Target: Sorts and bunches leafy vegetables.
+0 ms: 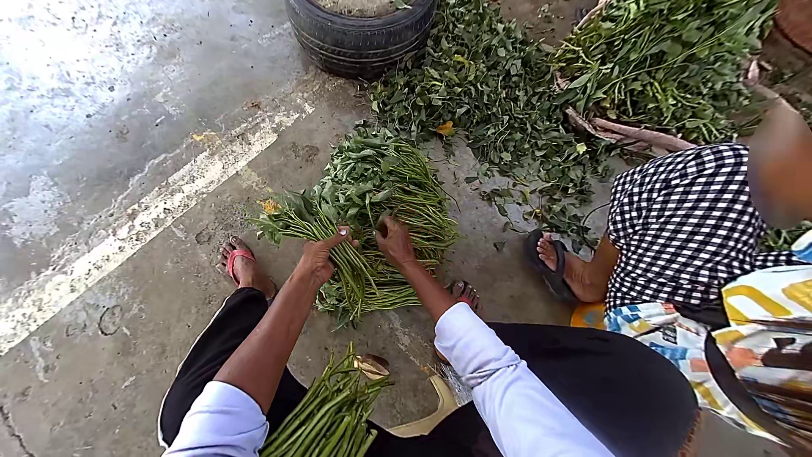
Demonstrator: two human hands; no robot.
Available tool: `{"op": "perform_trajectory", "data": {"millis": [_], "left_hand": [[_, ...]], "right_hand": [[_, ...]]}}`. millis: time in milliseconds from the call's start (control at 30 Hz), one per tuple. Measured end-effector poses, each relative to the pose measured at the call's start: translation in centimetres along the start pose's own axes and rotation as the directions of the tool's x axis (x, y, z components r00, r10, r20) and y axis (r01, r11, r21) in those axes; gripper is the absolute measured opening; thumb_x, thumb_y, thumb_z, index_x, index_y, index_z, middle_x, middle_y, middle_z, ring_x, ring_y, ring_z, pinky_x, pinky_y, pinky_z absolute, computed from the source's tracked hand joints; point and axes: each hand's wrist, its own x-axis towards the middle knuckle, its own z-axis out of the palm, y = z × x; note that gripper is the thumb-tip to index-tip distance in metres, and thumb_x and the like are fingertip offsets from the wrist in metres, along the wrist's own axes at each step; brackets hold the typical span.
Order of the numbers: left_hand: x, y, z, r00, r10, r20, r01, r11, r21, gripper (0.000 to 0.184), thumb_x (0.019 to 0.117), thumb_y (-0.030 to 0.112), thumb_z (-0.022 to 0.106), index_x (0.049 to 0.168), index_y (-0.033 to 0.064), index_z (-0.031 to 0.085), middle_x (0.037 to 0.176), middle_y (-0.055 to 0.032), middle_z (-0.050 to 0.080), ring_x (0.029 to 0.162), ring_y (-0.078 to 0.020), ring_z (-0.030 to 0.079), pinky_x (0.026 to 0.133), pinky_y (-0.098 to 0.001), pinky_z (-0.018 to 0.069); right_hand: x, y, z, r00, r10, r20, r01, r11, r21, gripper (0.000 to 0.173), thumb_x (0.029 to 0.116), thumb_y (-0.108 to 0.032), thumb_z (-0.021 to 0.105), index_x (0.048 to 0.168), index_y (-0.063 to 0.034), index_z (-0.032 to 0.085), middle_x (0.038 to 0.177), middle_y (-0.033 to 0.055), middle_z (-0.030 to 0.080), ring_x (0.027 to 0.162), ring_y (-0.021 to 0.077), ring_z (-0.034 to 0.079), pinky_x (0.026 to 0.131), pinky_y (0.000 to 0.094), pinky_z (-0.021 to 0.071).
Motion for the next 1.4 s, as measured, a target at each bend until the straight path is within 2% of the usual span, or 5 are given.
{"op": "perform_trajectory", "data": {"millis": [300,667,933,1167,1400], "left_hand": [[0.2,-1.4,0.5,1.0,0.022,-0.011,-0.02,0.988,0.155,0.025,0.0936,0.004,0.071,0.118,0.0005,0.065,0.103,-0.013,0.072,0.09,-0.0217,0.07,0.081,-0.0384,0.0591],[-0.2,-0.8,0.6,0.996,0.034,0.084,-0.043,0.994,0.097,0.015,0.1007,0.004,0.06,0.113,-0.003,0.065,0.09,-0.017,0.075,0.083,-0.026,0.075,0.08,-0.0389,0.0616],[-0.2,-0.6,0.6,0.996,0.035,0.08,-0.042,0.996,0.08,0.016,0.101,0.004,0.06,0.114,-0.0033,0.065,0.087,-0.0156,0.074,0.08,-0.0244,0.074,0.079,-0.0375,0.0617],[-0.3,-1.0,0.6,0.992,0.023,0.122,-0.029,0.999,0.046,0.02,0.1,0.003,0.061,0.119,-0.0036,0.065,0.096,-0.017,0.073,0.085,-0.0255,0.074,0.081,-0.0388,0.0617],[-0.3,-1.6,0.6,0.999,0.017,0.029,-0.018,0.998,0.066,0.042,0.0935,0.008,0.072,0.131,0.0024,0.053,0.109,-0.013,0.069,0.095,-0.0209,0.069,0.084,-0.0392,0.0587]], "right_hand": [[-3.2,-2.6,-2.3,0.953,-0.273,0.129,0.208,0.903,0.377,0.017,0.0991,-0.008,0.066,0.109,0.003,0.073,0.104,0.017,0.073,0.092,0.0227,0.071,0.088,0.0396,0.0582],[9.0,6.6,-6.4,0.988,0.072,0.137,-0.003,0.896,-0.444,0.048,0.0973,0.004,0.054,0.144,-0.0059,0.058,0.156,0.0226,0.045,0.146,0.0472,0.038,0.108,0.0727,0.035],[8.5,4.8,-8.4,0.992,-0.035,0.121,0.081,0.912,-0.402,0.028,0.103,-0.009,0.055,0.127,-0.0033,0.069,0.131,0.022,0.066,0.126,0.0416,0.059,0.107,0.0658,0.0375],[0.4,-3.6,-7.6,0.996,-0.087,0.037,0.076,0.972,0.224,0.02,0.0977,-0.009,0.068,0.114,0.002,0.071,0.11,0.0176,0.066,0.087,0.0239,0.07,0.083,0.0392,0.0616],[-4.7,-6.1,-2.8,0.958,-0.283,-0.037,0.28,0.957,-0.068,0.022,0.1007,-0.014,0.065,0.115,-0.001,0.076,0.102,0.0201,0.072,0.098,0.0365,0.069,0.09,0.0565,0.0518]]}}
